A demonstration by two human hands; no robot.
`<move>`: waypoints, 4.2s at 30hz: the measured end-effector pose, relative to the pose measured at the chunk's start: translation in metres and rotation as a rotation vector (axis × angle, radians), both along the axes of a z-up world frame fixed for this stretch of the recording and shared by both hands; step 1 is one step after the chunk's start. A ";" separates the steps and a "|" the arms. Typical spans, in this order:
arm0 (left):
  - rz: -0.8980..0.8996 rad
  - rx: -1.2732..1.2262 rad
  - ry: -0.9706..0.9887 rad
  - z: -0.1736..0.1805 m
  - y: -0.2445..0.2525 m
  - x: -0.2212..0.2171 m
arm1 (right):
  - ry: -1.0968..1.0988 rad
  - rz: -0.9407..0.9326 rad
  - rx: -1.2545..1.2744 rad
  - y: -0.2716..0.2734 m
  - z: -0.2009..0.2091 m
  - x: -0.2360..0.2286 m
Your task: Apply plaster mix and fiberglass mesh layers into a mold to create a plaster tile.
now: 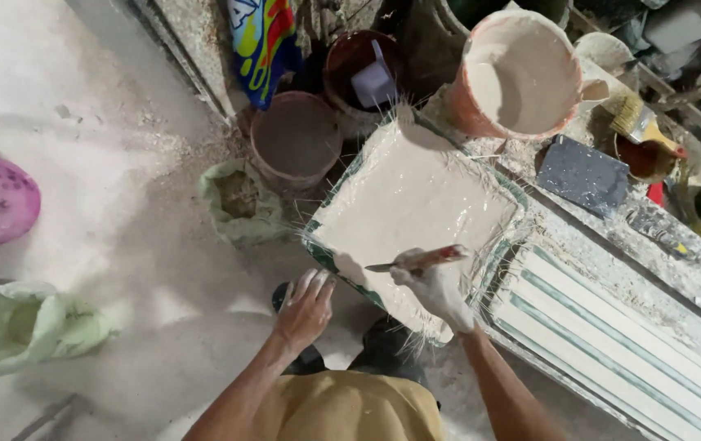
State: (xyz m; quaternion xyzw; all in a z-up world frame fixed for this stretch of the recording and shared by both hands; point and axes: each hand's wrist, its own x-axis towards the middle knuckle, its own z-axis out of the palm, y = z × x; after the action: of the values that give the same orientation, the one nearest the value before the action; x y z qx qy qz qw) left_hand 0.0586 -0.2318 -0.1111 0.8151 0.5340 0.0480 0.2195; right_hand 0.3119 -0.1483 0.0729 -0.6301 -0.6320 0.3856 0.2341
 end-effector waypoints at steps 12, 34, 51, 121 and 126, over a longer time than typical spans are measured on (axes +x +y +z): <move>-0.137 0.423 -0.383 0.016 -0.012 0.041 | -0.166 0.589 -0.021 0.071 -0.079 -0.100; -0.171 0.622 -0.414 0.033 0.072 0.002 | 0.037 0.286 -0.057 0.111 -0.048 -0.119; -0.401 0.386 -0.271 -0.031 0.093 -0.040 | -0.105 -0.034 -0.043 0.094 -0.069 -0.153; -0.987 -0.048 0.082 -0.053 0.268 -0.027 | -0.150 -0.024 0.151 0.187 -0.101 -0.073; -1.096 -0.124 0.130 -0.001 0.291 -0.027 | -0.334 -0.061 0.307 0.211 -0.140 -0.038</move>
State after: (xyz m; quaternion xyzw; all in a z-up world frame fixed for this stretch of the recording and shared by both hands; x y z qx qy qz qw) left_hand 0.0313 0.0593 -0.1121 0.9605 0.0459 -0.1553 0.2264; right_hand 0.2736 0.0625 -0.0672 -0.6609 -0.6939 0.1680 0.2312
